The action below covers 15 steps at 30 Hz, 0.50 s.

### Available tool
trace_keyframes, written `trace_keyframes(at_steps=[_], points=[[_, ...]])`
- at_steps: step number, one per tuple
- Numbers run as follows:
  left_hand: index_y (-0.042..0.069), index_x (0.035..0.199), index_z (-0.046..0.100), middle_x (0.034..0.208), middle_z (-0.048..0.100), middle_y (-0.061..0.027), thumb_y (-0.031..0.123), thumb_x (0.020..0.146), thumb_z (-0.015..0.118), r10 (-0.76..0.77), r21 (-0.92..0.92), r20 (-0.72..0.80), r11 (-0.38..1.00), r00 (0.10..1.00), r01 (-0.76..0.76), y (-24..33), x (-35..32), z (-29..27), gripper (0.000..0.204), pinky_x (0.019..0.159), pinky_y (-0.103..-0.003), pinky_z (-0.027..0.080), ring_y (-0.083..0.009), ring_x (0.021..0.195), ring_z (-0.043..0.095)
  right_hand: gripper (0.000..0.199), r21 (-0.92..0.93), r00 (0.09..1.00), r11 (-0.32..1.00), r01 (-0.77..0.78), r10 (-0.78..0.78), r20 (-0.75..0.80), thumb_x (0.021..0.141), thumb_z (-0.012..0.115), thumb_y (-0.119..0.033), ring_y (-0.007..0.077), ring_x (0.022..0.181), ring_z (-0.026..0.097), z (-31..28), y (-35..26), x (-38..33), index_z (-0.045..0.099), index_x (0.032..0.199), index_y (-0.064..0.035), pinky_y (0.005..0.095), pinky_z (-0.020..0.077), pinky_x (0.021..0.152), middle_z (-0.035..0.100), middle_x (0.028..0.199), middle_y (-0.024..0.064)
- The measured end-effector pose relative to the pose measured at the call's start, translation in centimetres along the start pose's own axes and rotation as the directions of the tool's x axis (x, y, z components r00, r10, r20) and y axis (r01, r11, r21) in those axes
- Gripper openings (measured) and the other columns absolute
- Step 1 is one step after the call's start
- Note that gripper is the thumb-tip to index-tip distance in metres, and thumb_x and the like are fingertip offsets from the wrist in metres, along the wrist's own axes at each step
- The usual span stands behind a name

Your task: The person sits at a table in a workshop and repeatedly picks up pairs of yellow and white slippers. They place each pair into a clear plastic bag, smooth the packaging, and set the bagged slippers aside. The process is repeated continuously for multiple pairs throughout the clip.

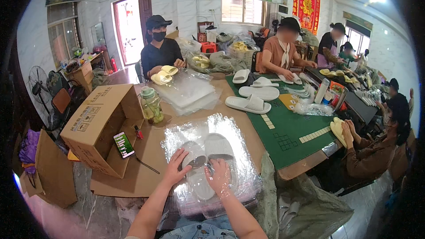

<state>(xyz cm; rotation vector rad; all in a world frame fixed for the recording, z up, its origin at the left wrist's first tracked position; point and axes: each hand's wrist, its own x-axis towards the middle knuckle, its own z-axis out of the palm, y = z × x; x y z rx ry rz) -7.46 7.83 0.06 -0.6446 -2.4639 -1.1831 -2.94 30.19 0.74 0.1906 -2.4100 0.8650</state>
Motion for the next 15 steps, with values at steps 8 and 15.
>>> trace_keyframes(at_steps=[8, 15], points=[[0.014, 0.144, 0.055, 0.157, 0.043, -0.0141, 0.039, 0.087, 0.075, 0.006, 0.005, 0.0, 1.0, 1.0, -0.006, -0.24, 0.06, 0.09, 0.065, 0.12, -0.047, 0.031, -0.0372, 0.148, 0.034, 0.039, 0.004, 1.0, 1.0, -0.015, 0.015, -0.004, 0.087, 0.073, -0.025, 0.0371, 0.109, 0.056, -0.11, -0.32, -0.01, 0.065, 0.12, -0.0051, 0.0477, 0.0479, 0.093, 0.059, 0.117, 0.0159], [0.014, 0.144, 0.056, 0.157, 0.043, -0.0145, 0.039, 0.087, 0.075, 0.007, 0.002, -0.01, 1.0, 1.0, -0.007, -0.15, 0.0, 0.1, 0.065, 0.119, -0.047, 0.032, -0.0373, 0.147, 0.035, 0.039, 0.013, 1.0, 1.0, 0.021, -0.021, -0.022, 0.089, 0.072, -0.025, 0.0377, 0.108, 0.057, 0.02, -0.01, -0.14, 0.063, 0.122, -0.0055, 0.048, 0.0477, 0.092, 0.059, 0.117, 0.0169]])
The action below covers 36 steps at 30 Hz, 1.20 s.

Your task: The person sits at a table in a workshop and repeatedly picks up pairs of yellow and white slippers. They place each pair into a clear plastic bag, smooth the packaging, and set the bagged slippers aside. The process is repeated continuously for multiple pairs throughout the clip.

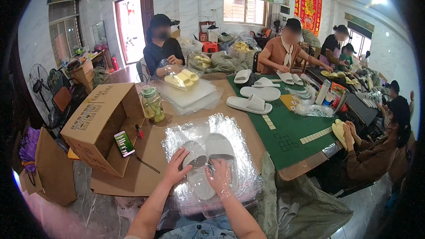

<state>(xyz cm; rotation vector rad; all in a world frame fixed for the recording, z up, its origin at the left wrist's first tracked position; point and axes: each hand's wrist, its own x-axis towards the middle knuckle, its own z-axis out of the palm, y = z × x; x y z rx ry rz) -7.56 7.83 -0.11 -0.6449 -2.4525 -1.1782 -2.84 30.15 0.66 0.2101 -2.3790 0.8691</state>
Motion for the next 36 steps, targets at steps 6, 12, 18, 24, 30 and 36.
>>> trace_keyframes(at_steps=[6, 12, 18, 24, 30, 36], points=[[0.014, 0.144, 0.056, 0.157, 0.043, -0.0138, 0.039, 0.087, 0.076, 0.004, -0.006, -0.002, 1.0, 1.0, -0.004, 0.04, 0.03, -0.03, 0.065, 0.119, -0.047, 0.032, -0.0371, 0.148, 0.034, 0.041, 0.007, 1.0, 1.0, -0.015, 0.015, 0.012, 0.089, 0.072, -0.026, 0.0377, 0.109, 0.056, 0.15, 0.18, -0.07, 0.063, 0.123, -0.0058, 0.0481, 0.0473, 0.092, 0.058, 0.118, 0.0167], [0.014, 0.144, 0.055, 0.157, 0.043, -0.0136, 0.039, 0.087, 0.075, -0.006, -0.006, 0.006, 1.0, 1.0, 0.006, -0.09, -0.02, 0.02, 0.065, 0.12, -0.047, 0.031, -0.0372, 0.148, 0.034, 0.041, 0.015, 1.0, 1.0, -0.028, 0.027, 0.015, 0.089, 0.072, -0.026, 0.0377, 0.11, 0.056, 0.18, 0.17, -0.07, 0.063, 0.123, -0.0057, 0.048, 0.0466, 0.094, 0.058, 0.119, 0.0168], [0.014, 0.144, 0.055, 0.157, 0.043, -0.0139, 0.04, 0.087, 0.075, -0.01, -0.01, 0.008, 1.0, 1.0, 0.01, 0.16, 0.02, -0.08, 0.066, 0.12, -0.048, 0.031, -0.0383, 0.148, 0.034, 0.041, 0.015, 0.998, 0.999, -0.047, 0.047, 0.03, 0.088, 0.072, -0.025, 0.0379, 0.111, 0.055, -0.03, -0.04, 0.0, 0.064, 0.122, -0.0054, 0.0481, 0.0466, 0.094, 0.058, 0.119, 0.0171], [0.015, 0.144, 0.056, 0.157, 0.043, -0.0138, 0.04, 0.087, 0.075, 0.0, -0.003, 0.001, 1.0, 1.0, 0.0, -0.08, 0.0, 0.03, 0.065, 0.119, -0.048, 0.032, -0.0383, 0.147, 0.035, 0.04, 0.007, 1.0, 1.0, -0.02, 0.02, 0.011, 0.087, 0.073, -0.024, 0.0382, 0.111, 0.055, 0.03, 0.09, -0.07, 0.064, 0.122, -0.0046, 0.0484, 0.0457, 0.095, 0.058, 0.118, 0.0176], [0.015, 0.144, 0.056, 0.156, 0.044, -0.0136, 0.04, 0.087, 0.075, -0.007, -0.011, -0.003, 1.0, 1.0, 0.007, 0.05, -0.05, 0.02, 0.065, 0.119, -0.048, 0.032, -0.0381, 0.147, 0.036, 0.04, 0.021, 1.0, 1.0, -0.022, 0.021, 0.015, 0.088, 0.072, -0.024, 0.0385, 0.111, 0.055, -0.14, -0.02, -0.03, 0.064, 0.121, -0.0037, 0.0486, 0.0453, 0.095, 0.058, 0.118, 0.0176], [0.015, 0.144, 0.056, 0.156, 0.045, -0.0143, 0.041, 0.087, 0.075, 0.007, -0.015, -0.008, 1.0, 1.0, -0.007, 0.09, -0.01, -0.02, 0.065, 0.119, -0.048, 0.032, -0.0383, 0.147, 0.036, 0.04, 0.029, 1.0, 0.999, -0.021, 0.02, 0.011, 0.088, 0.072, -0.024, 0.0383, 0.111, 0.055, 0.01, 0.13, -0.1, 0.064, 0.121, -0.0036, 0.0485, 0.0456, 0.095, 0.058, 0.118, 0.0176]])
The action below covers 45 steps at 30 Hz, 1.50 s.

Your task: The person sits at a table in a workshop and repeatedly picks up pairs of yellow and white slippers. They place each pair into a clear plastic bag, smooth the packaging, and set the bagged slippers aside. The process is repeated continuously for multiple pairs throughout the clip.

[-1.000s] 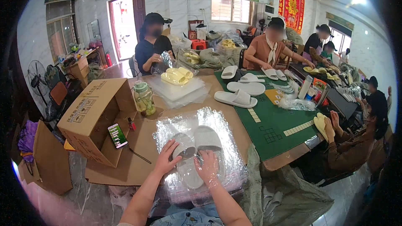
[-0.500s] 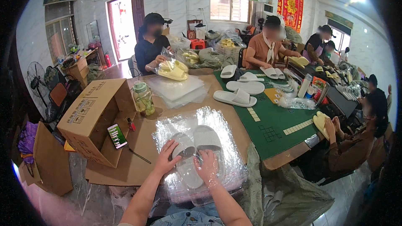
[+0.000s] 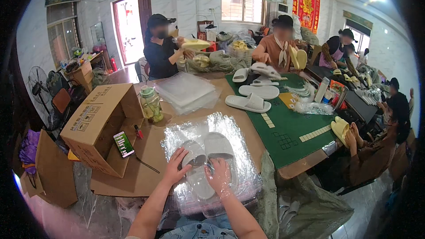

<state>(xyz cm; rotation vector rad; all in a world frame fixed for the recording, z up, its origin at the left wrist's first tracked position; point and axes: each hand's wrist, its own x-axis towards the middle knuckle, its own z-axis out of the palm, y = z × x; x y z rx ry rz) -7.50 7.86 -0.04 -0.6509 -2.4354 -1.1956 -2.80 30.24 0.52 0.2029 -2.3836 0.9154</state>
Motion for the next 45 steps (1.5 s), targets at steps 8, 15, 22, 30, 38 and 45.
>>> trace_keyframes(at_steps=[8, 15, 22, 30, 38, 45], points=[[0.015, 0.144, 0.056, 0.156, 0.044, -0.0145, 0.039, 0.087, 0.076, -0.003, 0.001, 0.005, 1.0, 1.0, 0.003, 0.05, 0.01, -0.02, 0.065, 0.119, -0.047, 0.032, -0.0387, 0.147, 0.036, 0.039, -0.017, 1.0, 1.0, -0.004, 0.005, 0.008, 0.087, 0.073, -0.024, 0.0377, 0.112, 0.055, 0.06, 0.0, 0.08, 0.064, 0.12, -0.0038, 0.0481, 0.0457, 0.096, 0.058, 0.118, 0.017], [0.015, 0.145, 0.055, 0.157, 0.044, -0.0136, 0.039, 0.087, 0.075, 0.0, 0.013, 0.0, 1.0, 1.0, 0.0, -0.14, -0.02, 0.08, 0.066, 0.119, -0.047, 0.032, -0.0379, 0.147, 0.035, 0.04, -0.016, 1.0, 1.0, 0.0, 0.0, 0.0, 0.088, 0.073, -0.024, 0.0376, 0.112, 0.055, 0.17, 0.03, 0.02, 0.064, 0.121, -0.0037, 0.0478, 0.046, 0.095, 0.058, 0.118, 0.0171], [0.015, 0.144, 0.056, 0.158, 0.043, -0.0134, 0.04, 0.087, 0.075, -0.018, 0.0, 0.016, 1.0, 1.0, 0.018, 0.0, 0.0, -0.08, 0.065, 0.12, -0.048, 0.031, -0.0373, 0.148, 0.034, 0.041, -0.006, 1.0, 1.0, -0.012, 0.012, 0.006, 0.088, 0.072, -0.027, 0.04, 0.109, 0.055, 0.1, -0.05, -0.05, 0.064, 0.122, -0.0056, 0.0499, 0.0465, 0.093, 0.058, 0.119, 0.019], [0.015, 0.144, 0.055, 0.157, 0.043, -0.0133, 0.04, 0.088, 0.074, -0.007, -0.01, 0.001, 1.0, 1.0, 0.007, 0.12, -0.03, -0.02, 0.065, 0.119, -0.048, 0.032, -0.0373, 0.147, 0.035, 0.038, -0.029, 1.0, 0.999, 0.013, -0.014, -0.016, 0.088, 0.072, -0.024, 0.0372, 0.11, 0.056, 0.21, 0.16, -0.05, 0.064, 0.119, -0.0052, 0.048, 0.0471, 0.093, 0.058, 0.118, 0.0166], [0.015, 0.144, 0.055, 0.157, 0.043, -0.0128, 0.04, 0.087, 0.074, -0.002, 0.015, 0.003, 1.0, 1.0, 0.002, -0.32, -0.03, 0.18, 0.065, 0.119, -0.048, 0.032, -0.0378, 0.147, 0.035, 0.038, -0.027, 1.0, 1.0, 0.005, -0.005, -0.005, 0.088, 0.072, -0.025, 0.0377, 0.111, 0.056, 0.16, -0.02, 0.0, 0.063, 0.12, -0.0047, 0.0481, 0.0464, 0.094, 0.057, 0.119, 0.0166], [0.016, 0.145, 0.055, 0.158, 0.043, -0.0127, 0.039, 0.087, 0.075, 0.005, 0.012, 0.009, 1.0, 1.0, -0.005, -0.39, 0.02, 0.12, 0.066, 0.119, -0.048, 0.033, -0.0381, 0.147, 0.035, 0.039, -0.03, 1.0, 0.999, 0.011, -0.011, 0.003, 0.088, 0.072, -0.024, 0.0373, 0.11, 0.056, 0.24, 0.23, 0.0, 0.062, 0.12, -0.0044, 0.0482, 0.046, 0.094, 0.057, 0.119, 0.0165]])
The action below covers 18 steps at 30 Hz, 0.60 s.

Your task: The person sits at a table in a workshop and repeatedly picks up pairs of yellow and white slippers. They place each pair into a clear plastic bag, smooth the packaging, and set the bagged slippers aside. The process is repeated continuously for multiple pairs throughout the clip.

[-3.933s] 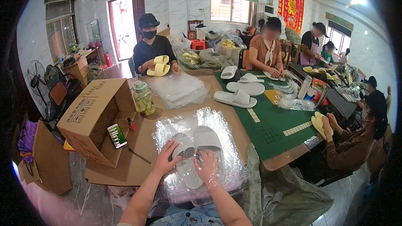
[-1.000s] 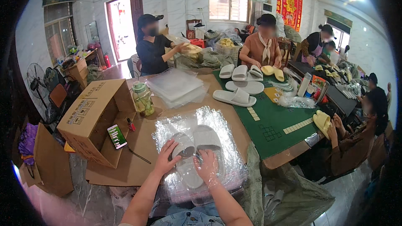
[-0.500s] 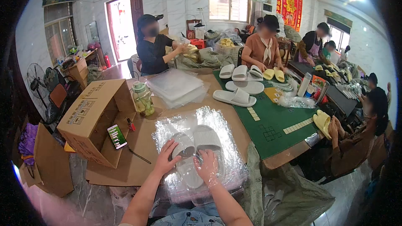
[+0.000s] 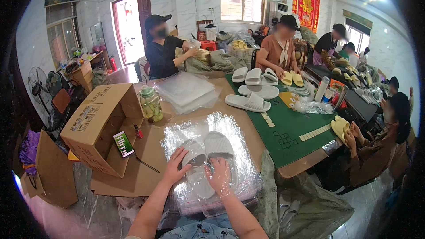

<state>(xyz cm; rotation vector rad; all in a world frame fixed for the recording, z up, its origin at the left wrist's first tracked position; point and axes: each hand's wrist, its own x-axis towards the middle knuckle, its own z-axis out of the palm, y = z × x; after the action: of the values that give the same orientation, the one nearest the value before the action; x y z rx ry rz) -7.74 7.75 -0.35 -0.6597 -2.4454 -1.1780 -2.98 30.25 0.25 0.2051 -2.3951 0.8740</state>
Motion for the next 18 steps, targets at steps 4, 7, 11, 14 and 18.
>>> trace_keyframes(at_steps=[4, 7, 11, 14, 18], points=[[0.016, 0.145, 0.055, 0.158, 0.043, -0.013, 0.039, 0.087, 0.074, -0.013, -0.001, 0.002, 1.0, 1.0, 0.013, 0.0, 0.01, 0.01, 0.066, 0.119, -0.047, 0.032, -0.0386, 0.147, 0.035, 0.04, 0.016, 1.0, 1.0, 0.019, -0.019, -0.008, 0.088, 0.072, -0.026, 0.0401, 0.108, 0.056, 0.01, 0.04, 0.06, 0.063, 0.121, -0.0042, 0.0497, 0.0463, 0.093, 0.058, 0.118, 0.0198], [0.015, 0.145, 0.054, 0.158, 0.043, -0.0133, 0.039, 0.087, 0.074, -0.012, 0.002, 0.007, 1.0, 1.0, 0.012, -0.01, -0.01, 0.01, 0.066, 0.119, -0.047, 0.032, -0.0385, 0.147, 0.035, 0.04, 0.015, 1.0, 1.0, 0.02, -0.02, -0.011, 0.087, 0.072, -0.024, 0.0387, 0.108, 0.056, -0.02, -0.04, 0.05, 0.062, 0.121, -0.0041, 0.0487, 0.0462, 0.093, 0.058, 0.117, 0.018], [0.015, 0.145, 0.054, 0.157, 0.043, -0.0135, 0.038, 0.087, 0.075, -0.004, 0.003, 0.003, 1.0, 1.0, 0.004, 0.0, 0.03, 0.04, 0.066, 0.119, -0.047, 0.032, -0.038, 0.147, 0.035, 0.04, 0.001, 1.0, 1.0, 0.018, -0.018, -0.01, 0.087, 0.072, -0.022, 0.0374, 0.108, 0.057, 0.25, 0.3, -0.03, 0.062, 0.121, -0.004, 0.048, 0.0461, 0.093, 0.058, 0.117, 0.0164], [0.015, 0.145, 0.054, 0.157, 0.043, -0.0135, 0.038, 0.087, 0.075, -0.006, -0.005, 0.001, 1.0, 1.0, 0.006, 0.09, 0.03, -0.02, 0.066, 0.119, -0.047, 0.032, -0.0376, 0.147, 0.035, 0.041, 0.009, 1.0, 1.0, 0.016, -0.016, -0.014, 0.087, 0.072, -0.023, 0.0375, 0.108, 0.057, 0.18, 0.22, -0.08, 0.061, 0.121, -0.0039, 0.0481, 0.0462, 0.094, 0.058, 0.117, 0.0167], [0.015, 0.145, 0.055, 0.157, 0.043, -0.0137, 0.039, 0.087, 0.075, -0.005, -0.002, 0.003, 1.0, 1.0, 0.005, -0.04, 0.03, 0.07, 0.066, 0.119, -0.047, 0.032, -0.0372, 0.147, 0.035, 0.041, 0.0, 0.999, 1.0, 0.026, -0.026, -0.019, 0.087, 0.072, -0.023, 0.0375, 0.108, 0.057, 0.36, 0.47, -0.05, 0.062, 0.122, -0.0043, 0.048, 0.0466, 0.093, 0.058, 0.118, 0.0169]])
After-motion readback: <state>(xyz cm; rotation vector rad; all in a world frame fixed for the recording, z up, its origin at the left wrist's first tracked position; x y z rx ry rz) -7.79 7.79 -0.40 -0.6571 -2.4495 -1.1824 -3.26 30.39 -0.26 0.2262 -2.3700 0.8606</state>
